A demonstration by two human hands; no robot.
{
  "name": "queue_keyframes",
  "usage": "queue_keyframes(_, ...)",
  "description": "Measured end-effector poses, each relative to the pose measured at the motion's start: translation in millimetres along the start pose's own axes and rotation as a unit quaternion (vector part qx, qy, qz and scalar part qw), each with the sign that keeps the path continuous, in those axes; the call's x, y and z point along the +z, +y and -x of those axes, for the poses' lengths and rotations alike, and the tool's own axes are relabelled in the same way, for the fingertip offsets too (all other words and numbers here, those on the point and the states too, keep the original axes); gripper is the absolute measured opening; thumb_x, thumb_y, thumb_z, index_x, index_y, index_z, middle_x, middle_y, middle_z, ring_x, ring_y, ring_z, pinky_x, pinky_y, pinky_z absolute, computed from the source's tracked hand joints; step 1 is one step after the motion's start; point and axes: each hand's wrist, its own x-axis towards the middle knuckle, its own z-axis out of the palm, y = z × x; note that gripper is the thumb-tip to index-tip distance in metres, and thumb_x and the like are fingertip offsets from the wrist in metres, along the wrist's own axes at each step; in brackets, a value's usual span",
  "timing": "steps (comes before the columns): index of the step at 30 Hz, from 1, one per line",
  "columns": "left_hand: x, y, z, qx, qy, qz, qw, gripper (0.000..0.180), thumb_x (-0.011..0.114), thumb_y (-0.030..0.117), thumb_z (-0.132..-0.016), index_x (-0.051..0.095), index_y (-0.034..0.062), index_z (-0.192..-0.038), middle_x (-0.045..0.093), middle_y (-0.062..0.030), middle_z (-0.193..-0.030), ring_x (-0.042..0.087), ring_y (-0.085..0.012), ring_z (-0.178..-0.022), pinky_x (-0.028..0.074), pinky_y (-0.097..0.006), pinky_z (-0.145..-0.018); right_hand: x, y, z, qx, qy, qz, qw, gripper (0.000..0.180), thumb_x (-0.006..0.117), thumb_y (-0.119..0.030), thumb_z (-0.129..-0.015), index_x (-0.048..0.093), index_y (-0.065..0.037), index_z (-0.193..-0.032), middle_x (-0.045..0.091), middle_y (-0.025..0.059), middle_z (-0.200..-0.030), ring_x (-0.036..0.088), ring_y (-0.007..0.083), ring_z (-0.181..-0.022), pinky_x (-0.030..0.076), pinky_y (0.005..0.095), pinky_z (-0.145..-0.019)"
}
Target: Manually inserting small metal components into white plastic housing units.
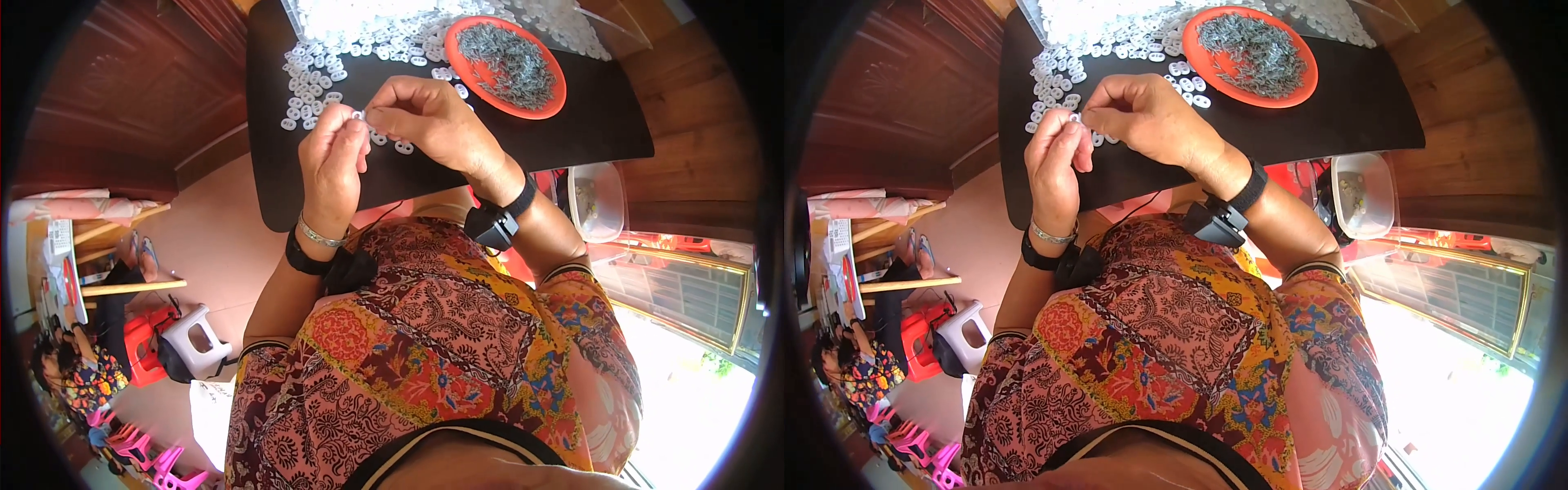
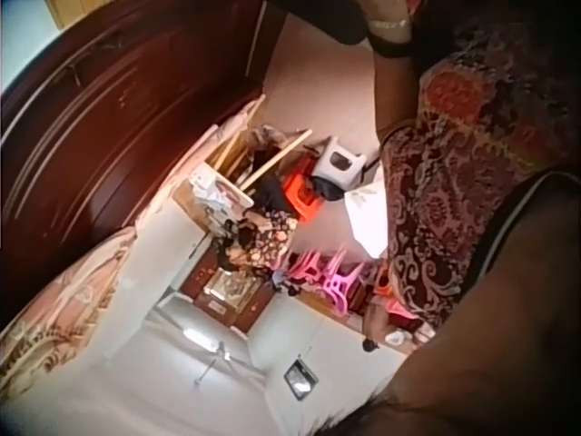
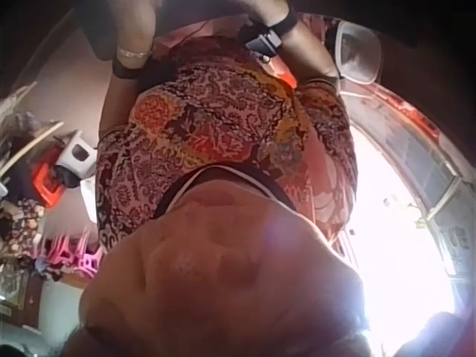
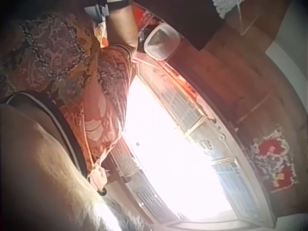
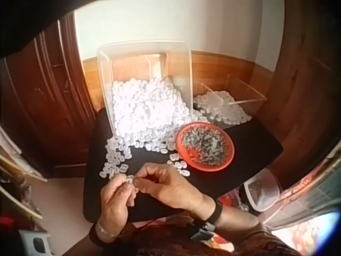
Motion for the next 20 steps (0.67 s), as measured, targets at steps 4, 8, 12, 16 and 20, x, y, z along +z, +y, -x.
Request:
queue_keyframes(4,-2.1,0.0,6.7,0.023,0.009,-0.082,0.996,0.019,0.049,0.016,-0.091,0.05,0.0005,-0.081,0.043,0.0023,-0.061,0.037,-0.0031,-0.054,0.032,-0.02,-0.047,0.8,-4.4,1.3,-0.043,-0.018,0.086,0.995,0.01,0.06,-0.01,-0.085,0.062,-0.001,-0.084,0.056,-0.0034,-0.07,0.047,0.0027,-0.063,0.038,0.0188,-0.055)
queue_keyframes(8,-15.0,-0.9,14.6,0.056,0.024,-0.112,0.992,0.018,0.05,0.015,-0.09,0.049,0.0001,-0.08,0.042,0.0019,-0.06,0.036,-0.0033,-0.054,0.031,-0.021,-0.047,-1.4,-24.2,-9.5,-0.023,-0.122,0.207,0.97,0.011,0.06,-0.01,-0.085,0.062,0.0,-0.086,0.056,-0.0026,-0.07,0.049,0.0046,-0.064,0.04,0.0207,-0.058)
queue_keyframes(12,-29.0,4.6,19.3,0.011,0.055,-0.063,0.996,0.016,0.049,0.013,-0.089,0.049,0.0016,-0.078,0.044,0.0017,-0.06,0.037,-0.0035,-0.051,0.031,-0.02,-0.046,-2.3,-26.5,-57.9,-0.111,-0.049,0.35,0.929,0.016,0.06,-0.014,-0.082,0.065,-0.003,-0.093,0.065,0.0063,-0.081,0.059,0.0152,-0.071,0.047,0.028,-0.066)
queue_keyframes(16,-38.0,-0.1,21.7,-0.048,0.061,-0.008,0.997,0.014,0.048,0.011,-0.087,0.05,0.0033,-0.074,0.045,0.0022,-0.059,0.039,-0.0032,-0.05,0.031,-0.02,-0.045,-3.1,4.2,-134.9,-0.174,-0.06,0.506,0.842,0.017,0.059,-0.017,-0.08,0.067,-0.009,-0.093,0.065,0.0095,-0.085,0.062,0.0231,-0.073,0.048,0.0324,-0.07)
queue_keyframes(20,-46.3,0.6,26.2,-0.101,0.054,0.018,0.993,0.014,0.048,0.011,-0.086,0.05,0.0037,-0.075,0.046,0.002,-0.058,0.04,-0.004,-0.049,0.031,-0.02,-0.044,2.8,26.4,-169.2,-0.163,-0.109,0.625,0.756,0.02,0.056,-0.017,-0.077,0.068,-0.013,-0.092,0.067,0.01,-0.081,0.064,0.0264,-0.076,0.05,0.035,-0.072)
